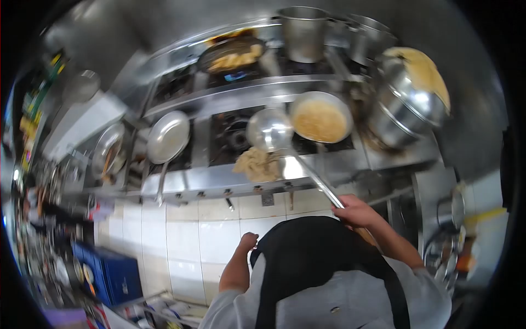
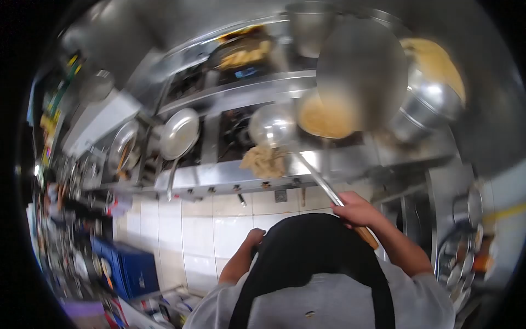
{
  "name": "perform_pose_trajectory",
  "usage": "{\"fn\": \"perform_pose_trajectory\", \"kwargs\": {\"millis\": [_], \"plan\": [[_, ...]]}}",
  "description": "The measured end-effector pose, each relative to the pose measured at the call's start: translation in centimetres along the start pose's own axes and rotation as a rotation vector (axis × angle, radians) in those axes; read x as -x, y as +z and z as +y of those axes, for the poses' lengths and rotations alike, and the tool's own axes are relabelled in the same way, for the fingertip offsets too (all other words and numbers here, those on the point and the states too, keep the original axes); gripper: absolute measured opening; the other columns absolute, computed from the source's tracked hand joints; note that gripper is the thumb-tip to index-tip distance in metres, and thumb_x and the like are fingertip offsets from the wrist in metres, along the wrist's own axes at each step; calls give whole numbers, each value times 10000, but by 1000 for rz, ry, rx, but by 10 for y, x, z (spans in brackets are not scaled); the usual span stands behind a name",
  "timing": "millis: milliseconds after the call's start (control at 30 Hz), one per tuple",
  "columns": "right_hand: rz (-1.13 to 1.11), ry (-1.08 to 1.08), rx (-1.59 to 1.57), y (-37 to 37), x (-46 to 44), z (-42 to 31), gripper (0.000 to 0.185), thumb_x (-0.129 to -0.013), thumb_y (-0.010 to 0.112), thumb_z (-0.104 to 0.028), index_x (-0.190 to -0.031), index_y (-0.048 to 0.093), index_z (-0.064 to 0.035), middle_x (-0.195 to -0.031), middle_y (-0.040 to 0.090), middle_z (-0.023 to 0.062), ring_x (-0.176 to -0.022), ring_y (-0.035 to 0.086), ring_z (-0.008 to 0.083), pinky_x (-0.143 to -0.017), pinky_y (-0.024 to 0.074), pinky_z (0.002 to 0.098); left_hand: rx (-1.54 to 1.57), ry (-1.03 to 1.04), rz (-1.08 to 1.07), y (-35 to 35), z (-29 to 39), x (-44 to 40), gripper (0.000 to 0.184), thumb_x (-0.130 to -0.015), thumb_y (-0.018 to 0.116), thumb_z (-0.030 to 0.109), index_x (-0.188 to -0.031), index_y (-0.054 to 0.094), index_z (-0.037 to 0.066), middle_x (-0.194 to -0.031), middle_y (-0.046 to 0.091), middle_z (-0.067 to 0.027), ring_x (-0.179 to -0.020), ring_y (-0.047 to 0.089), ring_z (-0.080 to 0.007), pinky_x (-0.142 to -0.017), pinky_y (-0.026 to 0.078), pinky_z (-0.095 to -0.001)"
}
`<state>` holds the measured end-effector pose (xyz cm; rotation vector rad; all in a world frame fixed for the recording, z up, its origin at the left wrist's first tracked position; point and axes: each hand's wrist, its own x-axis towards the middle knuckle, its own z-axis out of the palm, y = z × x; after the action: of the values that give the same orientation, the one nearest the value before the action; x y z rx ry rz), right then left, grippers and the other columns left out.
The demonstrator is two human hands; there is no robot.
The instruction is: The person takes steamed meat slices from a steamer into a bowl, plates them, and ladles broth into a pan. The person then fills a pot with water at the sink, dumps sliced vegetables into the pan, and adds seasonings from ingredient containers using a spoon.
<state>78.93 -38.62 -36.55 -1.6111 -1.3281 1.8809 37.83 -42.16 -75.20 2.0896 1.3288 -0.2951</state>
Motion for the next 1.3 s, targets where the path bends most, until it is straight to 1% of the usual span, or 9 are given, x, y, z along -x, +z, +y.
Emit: {"fn": "perform_pose_trajectory", "kwargs": {"millis": [233, 433, 533, 600, 800, 867, 1000, 1167, 1300], "plan": [[-15, -61, -39, -3, 9, 11, 110, -869, 548, -131, -872, 504, -30, -618, 471, 18, -428, 481, 110, -403, 405, 278, -44, 208, -51, -30, 12, -2, 227, -803, 588, 258, -927, 689, 96, -1029, 673, -162, -1038, 620, -318, -918, 490, -407], [62, -68, -130, -7, 21, 27, 107, -873, 555, -125, -876, 500, -34, -633, 474, 20, -428, 475, 110, -407, 402, 276, 61, 81, -159, -36, 9, -27, 306, -893, 537, 295, -1064, 678, 84, -1104, 658, -164, -1076, 601, -321, -958, 467, -388], [113, -45, -188, -8, 28, 30, 111, -876, 557, -130, -877, 497, -37, -627, 468, 18, -429, 474, 108, -407, 396, 278, -70, 304, -64, -55, 26, -31, 301, -924, 508, 273, -1023, 667, 38, -1051, 669, -160, -979, 647, -294, -834, 537, -390], [136, -36, -220, -10, 34, 30, 115, -880, 555, -136, -878, 495, -38, -619, 459, 16, -423, 469, 108, -402, 389, 278, 503, -243, -118, -78, 59, -25, 286, -906, 530, 252, -1023, 648, 20, -943, 673, -138, -815, 679, -251, -624, 575, -379], [371, -42, -61, -44, 37, 32, 162, -874, 557, -167, -873, 510, -11, -617, 507, 54, -419, 523, 135, -395, 409, 292, 488, -75, -209, -23, 15, -76, 301, -872, 552, 271, -989, 615, 1, -803, 648, -112, -598, 660, -213, -462, 546, -352], [529, -47, 174, -71, 29, 25, 225, -833, 570, -183, -900, 550, 31, -644, 563, 116, -424, 570, 179, -409, 448, 333, 381, 37, -187, -24, 16, -84, 302, -865, 561, 275, -968, 624, -2, -773, 647, -114, -598, 658, -207, -469, 545, -346], [844, -291, 668, -134, -21, 52, 240, -760, 585, -167, -859, 576, 52, -788, 618, 235, -729, 634, 385, -681, 510, 438, 434, 30, -51, -31, 32, -93, 316, -852, 583, 272, -984, 639, -10, -748, 657, -121, -599, 653, -204, -502, 545, -339], [834, -166, 854, -191, -78, 57, 232, -767, 588, -152, -892, 575, 42, -904, 627, 269, -895, 611, 425, -796, 482, 481, 476, -247, 233, -54, 70, -67, 348, -829, 619, 305, -995, 670, 3, -874, 699, -160, -850, 685, -289, -737, 541, -386], [824, -28, 924, -209, -103, 49, 243, -781, 605, -153, -934, 572, 33, -929, 629, 272, -902, 612, 436, -806, 480, 504, 513, -288, 195, -38, 59, -36, 317, -837, 588, 284, -992, 678, 22, -952, 693, -181, -993, 647, -341, -840, 512, -407]]}}
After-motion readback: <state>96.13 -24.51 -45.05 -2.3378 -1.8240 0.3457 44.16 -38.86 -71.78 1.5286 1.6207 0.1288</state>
